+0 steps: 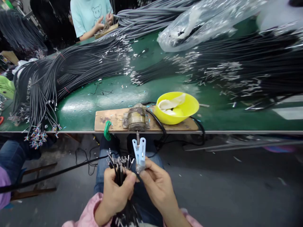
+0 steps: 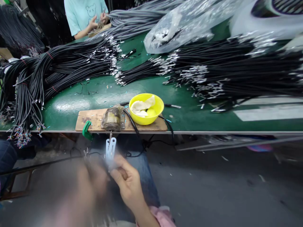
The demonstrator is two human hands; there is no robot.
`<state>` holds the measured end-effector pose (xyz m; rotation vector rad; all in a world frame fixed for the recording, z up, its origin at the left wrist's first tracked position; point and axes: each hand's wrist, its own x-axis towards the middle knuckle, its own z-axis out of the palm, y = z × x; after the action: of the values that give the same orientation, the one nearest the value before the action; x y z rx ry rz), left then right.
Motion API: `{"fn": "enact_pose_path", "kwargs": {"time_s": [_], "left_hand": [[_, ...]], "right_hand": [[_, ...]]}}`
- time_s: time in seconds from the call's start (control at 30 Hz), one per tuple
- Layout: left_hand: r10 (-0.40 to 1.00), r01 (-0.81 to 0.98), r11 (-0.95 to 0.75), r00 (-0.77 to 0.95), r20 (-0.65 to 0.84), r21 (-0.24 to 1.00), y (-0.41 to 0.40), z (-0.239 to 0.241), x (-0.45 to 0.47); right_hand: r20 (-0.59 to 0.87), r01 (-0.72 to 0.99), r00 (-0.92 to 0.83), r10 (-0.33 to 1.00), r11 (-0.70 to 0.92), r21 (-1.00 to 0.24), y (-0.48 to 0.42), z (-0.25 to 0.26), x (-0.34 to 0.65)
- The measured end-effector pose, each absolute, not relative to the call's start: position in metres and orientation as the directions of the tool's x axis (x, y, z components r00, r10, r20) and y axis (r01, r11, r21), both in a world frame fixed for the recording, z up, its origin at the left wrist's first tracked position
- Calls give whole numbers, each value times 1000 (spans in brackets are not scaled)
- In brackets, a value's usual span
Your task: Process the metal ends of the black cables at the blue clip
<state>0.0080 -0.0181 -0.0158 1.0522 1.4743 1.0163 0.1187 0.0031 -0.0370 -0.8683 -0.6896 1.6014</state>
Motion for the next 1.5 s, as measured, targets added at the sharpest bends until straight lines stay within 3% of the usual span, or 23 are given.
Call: {"fn": "enact_pose_path", "kwargs": {"time_s": [0.13,0.27,0.37,0.7,0.83,0.93,1.0,1.1,1.23,1.3,1.4,1.5], "left_hand": [[991,200,125,-64,-115,972,-12,-14,2],[997,231,73,-25,-69,970,-9,-8,-3],[997,247,64,-51,-53,967,-10,-4,-4],[985,281,23,-171,26,959,2,14,8],[986,305,23,-162,29,952,5,17,13],[987,313,30,-159,21,949,4,17,14],[987,314,38,-159,14,949,1,16,12],[988,305,52,-157,-4,951,-4,13,9],[990,282,91,-128,-57,955,-11,9,4],[990,273,117,-114,-88,955,-13,8,2],[990,276,137,-76,-120,951,-12,10,1],[988,286,145,4,-152,947,-10,11,2]], "right_hand": [[-263,-616,-299,917,-396,-681,12,-29,126],[-257,-456,-425,868,-450,-768,29,-22,142],[-241,-431,-368,898,-394,-811,45,-12,147],[-250,-620,-217,944,-331,-711,61,0,119],[-355,-679,-184,917,-380,-629,56,-12,118],[-372,-689,-253,893,-436,-579,55,-20,119],[-340,-685,-274,900,-431,-588,55,-24,122],[-306,-657,-150,940,-327,-679,49,-32,129],[-160,-396,119,980,-101,-913,27,-37,138],[55,-173,241,969,98,-980,14,-33,139],[427,162,180,886,402,-901,2,-21,135],[542,315,-16,840,519,-795,1,-11,129]]}}
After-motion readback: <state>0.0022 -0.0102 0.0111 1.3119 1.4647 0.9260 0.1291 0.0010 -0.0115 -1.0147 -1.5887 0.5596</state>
